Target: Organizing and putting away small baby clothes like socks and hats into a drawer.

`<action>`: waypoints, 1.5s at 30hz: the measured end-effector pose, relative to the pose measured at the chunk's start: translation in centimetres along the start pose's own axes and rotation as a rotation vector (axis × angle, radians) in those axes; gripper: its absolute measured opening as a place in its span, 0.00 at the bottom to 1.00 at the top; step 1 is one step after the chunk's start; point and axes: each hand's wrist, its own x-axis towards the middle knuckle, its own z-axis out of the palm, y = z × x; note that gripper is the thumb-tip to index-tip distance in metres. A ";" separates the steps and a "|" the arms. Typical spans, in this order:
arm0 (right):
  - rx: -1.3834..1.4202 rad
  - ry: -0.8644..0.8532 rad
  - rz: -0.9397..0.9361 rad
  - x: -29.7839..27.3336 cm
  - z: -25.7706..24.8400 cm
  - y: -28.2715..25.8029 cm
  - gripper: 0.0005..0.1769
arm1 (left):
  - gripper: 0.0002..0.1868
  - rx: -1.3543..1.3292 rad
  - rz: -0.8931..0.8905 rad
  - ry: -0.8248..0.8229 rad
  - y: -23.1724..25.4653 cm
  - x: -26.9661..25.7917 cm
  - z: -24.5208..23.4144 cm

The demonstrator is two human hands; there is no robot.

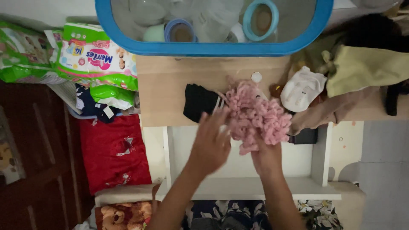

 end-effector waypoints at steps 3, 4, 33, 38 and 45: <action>0.030 0.004 -0.155 0.8 1.3 -3.5 0.35 | 0.33 0.124 -0.059 -0.059 -2.9 2.0 0.4; 0.030 0.007 -0.149 0.6 0.6 -4.5 0.35 | 0.33 0.122 -0.063 -0.064 -3.8 1.7 0.9; -0.208 -0.087 0.104 4.6 -2.3 9.7 0.36 | 0.29 -1.361 -0.909 0.194 -9.3 -9.9 11.1; 0.055 0.015 -0.137 6.3 3.3 10.2 0.39 | 0.39 -1.419 -0.891 0.451 -11.2 -9.0 12.4; -0.199 0.288 -0.260 6.7 5.7 11.1 0.26 | 0.24 -0.516 -0.893 0.581 -7.3 -8.0 12.3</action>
